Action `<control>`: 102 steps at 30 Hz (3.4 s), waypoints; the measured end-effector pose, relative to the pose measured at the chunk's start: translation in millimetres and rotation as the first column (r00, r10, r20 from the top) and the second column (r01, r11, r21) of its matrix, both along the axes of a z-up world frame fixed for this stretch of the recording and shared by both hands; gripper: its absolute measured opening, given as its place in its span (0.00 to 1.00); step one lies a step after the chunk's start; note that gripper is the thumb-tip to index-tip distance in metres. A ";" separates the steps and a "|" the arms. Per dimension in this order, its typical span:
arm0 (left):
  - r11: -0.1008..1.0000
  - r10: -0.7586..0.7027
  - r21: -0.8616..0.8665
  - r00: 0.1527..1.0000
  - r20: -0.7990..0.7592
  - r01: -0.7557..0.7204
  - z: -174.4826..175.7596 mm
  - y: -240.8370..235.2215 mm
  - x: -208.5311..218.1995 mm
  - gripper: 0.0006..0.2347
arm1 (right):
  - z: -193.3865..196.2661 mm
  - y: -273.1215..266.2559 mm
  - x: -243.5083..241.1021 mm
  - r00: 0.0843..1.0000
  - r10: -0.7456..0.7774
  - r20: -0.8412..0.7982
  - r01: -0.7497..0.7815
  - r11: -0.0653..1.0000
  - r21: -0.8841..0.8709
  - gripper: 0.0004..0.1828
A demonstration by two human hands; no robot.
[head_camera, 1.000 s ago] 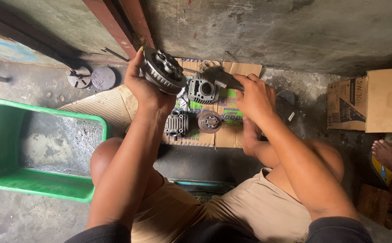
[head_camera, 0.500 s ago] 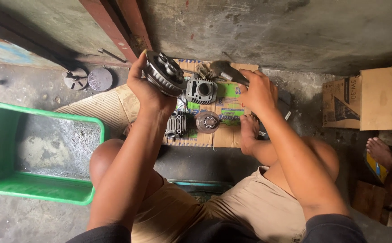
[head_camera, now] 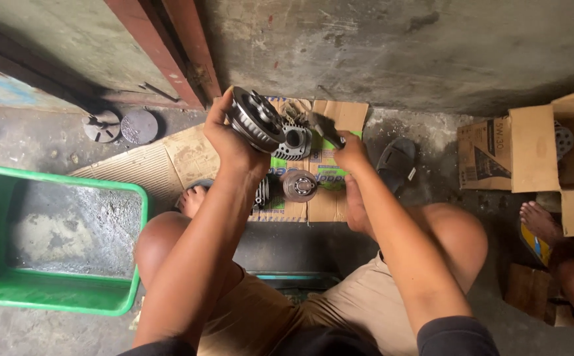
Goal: Cleaning a motorcycle clutch bell with a brush and inspecting the internal centrifugal weights.
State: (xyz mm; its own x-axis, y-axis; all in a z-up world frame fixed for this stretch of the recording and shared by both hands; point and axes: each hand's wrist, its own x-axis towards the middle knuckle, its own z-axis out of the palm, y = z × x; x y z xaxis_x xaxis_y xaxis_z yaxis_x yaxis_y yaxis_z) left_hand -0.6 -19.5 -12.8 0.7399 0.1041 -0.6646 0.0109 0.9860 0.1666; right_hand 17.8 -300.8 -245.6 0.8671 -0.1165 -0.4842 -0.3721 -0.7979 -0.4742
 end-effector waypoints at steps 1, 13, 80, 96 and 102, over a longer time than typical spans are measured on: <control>1.000 0.007 0.000 1.000 -0.002 -0.007 -2.8 0.3 4.3 0.09 | 12.4 4.8 -2.4 1.000 0.007 -0.002 -0.007 1.000 0.000 0.29; 0.998 0.050 -0.025 0.997 -0.051 -0.051 6.9 12.8 2.2 0.09 | 8.3 55.7 -4.8 0.978 0.149 -0.147 -0.137 0.986 0.094 0.33; 0.998 0.041 0.056 0.967 -0.250 -0.028 -6.2 1.7 21.2 0.10 | -92.6 123.4 99.9 0.992 -0.117 0.040 0.086 0.884 0.459 0.18; 0.983 -0.088 -0.134 0.964 0.251 0.125 -3.6 -15.3 7.4 0.21 | 325.8 86.6 35.4 0.757 -0.080 0.649 -0.553 0.450 0.701 0.18; 0.977 -0.149 -0.052 0.843 0.517 0.205 26.1 -30.5 -7.5 0.28 | 316.2 94.9 7.7 0.449 0.240 0.861 -0.673 0.725 0.149 0.13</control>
State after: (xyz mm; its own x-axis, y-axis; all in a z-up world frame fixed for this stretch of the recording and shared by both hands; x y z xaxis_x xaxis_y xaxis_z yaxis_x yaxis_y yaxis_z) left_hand -8.2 -50.0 13.3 0.9756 -0.1079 -0.1911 0.1282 0.9870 0.0968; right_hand 25.6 -205.9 70.6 0.7526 0.4364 0.4931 0.6485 -0.3613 -0.6700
